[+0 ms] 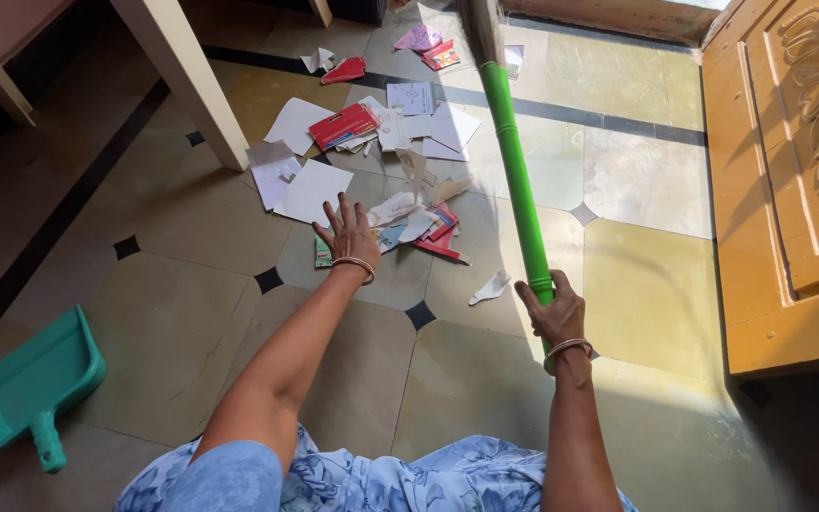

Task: The person sweeps paper scraps and debris into a pile on the floor using a broom and hand, then picks up and examines a piece of paper.

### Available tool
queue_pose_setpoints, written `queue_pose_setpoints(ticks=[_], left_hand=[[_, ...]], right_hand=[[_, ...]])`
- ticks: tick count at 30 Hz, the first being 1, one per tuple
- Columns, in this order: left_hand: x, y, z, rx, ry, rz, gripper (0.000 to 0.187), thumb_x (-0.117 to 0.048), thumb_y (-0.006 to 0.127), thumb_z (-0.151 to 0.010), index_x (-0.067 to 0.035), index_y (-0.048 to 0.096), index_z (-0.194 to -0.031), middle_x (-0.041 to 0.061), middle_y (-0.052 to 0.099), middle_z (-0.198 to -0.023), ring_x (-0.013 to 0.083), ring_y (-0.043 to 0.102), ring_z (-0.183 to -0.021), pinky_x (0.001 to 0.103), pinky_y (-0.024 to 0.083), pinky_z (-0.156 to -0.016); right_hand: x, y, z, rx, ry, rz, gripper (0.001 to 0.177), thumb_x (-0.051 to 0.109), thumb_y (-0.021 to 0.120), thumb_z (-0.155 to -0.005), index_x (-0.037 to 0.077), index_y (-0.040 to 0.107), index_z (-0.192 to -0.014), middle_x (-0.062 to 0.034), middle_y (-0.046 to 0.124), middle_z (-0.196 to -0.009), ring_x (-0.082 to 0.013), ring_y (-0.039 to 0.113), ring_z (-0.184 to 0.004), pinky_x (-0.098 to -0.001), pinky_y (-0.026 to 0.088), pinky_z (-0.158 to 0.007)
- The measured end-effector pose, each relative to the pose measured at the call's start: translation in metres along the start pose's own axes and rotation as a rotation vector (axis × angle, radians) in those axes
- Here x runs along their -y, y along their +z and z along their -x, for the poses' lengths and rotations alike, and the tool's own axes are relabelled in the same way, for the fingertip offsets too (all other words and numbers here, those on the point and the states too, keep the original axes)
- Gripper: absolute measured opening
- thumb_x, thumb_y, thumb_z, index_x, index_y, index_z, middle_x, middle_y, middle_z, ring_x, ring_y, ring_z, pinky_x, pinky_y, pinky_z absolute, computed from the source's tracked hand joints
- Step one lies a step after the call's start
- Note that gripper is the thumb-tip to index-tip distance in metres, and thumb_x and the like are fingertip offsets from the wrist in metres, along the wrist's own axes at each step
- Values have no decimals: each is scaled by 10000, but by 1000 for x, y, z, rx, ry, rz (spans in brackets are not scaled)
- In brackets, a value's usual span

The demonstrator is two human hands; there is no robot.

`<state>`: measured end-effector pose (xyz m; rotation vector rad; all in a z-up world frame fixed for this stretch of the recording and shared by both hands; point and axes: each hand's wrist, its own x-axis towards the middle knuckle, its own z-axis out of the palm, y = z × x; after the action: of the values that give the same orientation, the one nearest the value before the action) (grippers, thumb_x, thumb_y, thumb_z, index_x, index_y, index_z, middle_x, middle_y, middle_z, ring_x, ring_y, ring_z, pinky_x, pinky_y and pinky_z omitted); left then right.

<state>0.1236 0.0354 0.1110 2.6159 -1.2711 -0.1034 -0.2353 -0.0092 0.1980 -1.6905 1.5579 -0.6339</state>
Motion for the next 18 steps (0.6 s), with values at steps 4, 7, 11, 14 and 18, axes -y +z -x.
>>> queue_pose_setpoints(ticks=[4,7,11,14,18], left_hand=[[51,-3,28,-142,-159,188,646,-232,618,-934,-105,418,-1535,218,178,-1669,497,164,-1496,740,142,-1142],[84,-14,65,-182,-224,365,602,-235,603,-931,-145,456,-1508,191,239,-1661,429,245,-1508,734,202,-1127],[107,-23,100,-271,-232,495,567,-226,606,-928,-144,484,-1476,182,294,-1636,391,308,-1485,747,206,-1111],[124,3,106,-258,-178,594,539,-234,591,-946,-135,500,-1468,136,394,-1616,344,414,-1458,697,294,-1156],[132,27,112,185,-218,456,841,-322,721,-807,-169,395,-1567,89,399,-1652,427,384,-1467,662,409,-1146]], right_hand=[[-43,8,-5,75,-213,234,559,518,794,-807,96,680,-1155,-150,744,-729,-256,727,-616,-430,569,-600],[-69,37,-7,171,-272,350,611,559,793,-782,145,690,-1218,-158,759,-783,-280,727,-685,-443,566,-660],[-57,78,-3,193,-50,319,656,554,758,-824,179,649,-1351,-158,725,-744,-243,714,-575,-409,569,-600],[-39,82,13,152,122,-47,663,496,762,-811,154,630,-1364,-106,641,-671,-196,603,-487,-402,522,-454],[-45,40,37,147,80,-6,609,508,755,-828,83,651,-1253,-80,598,-614,-169,584,-441,-355,506,-397]])
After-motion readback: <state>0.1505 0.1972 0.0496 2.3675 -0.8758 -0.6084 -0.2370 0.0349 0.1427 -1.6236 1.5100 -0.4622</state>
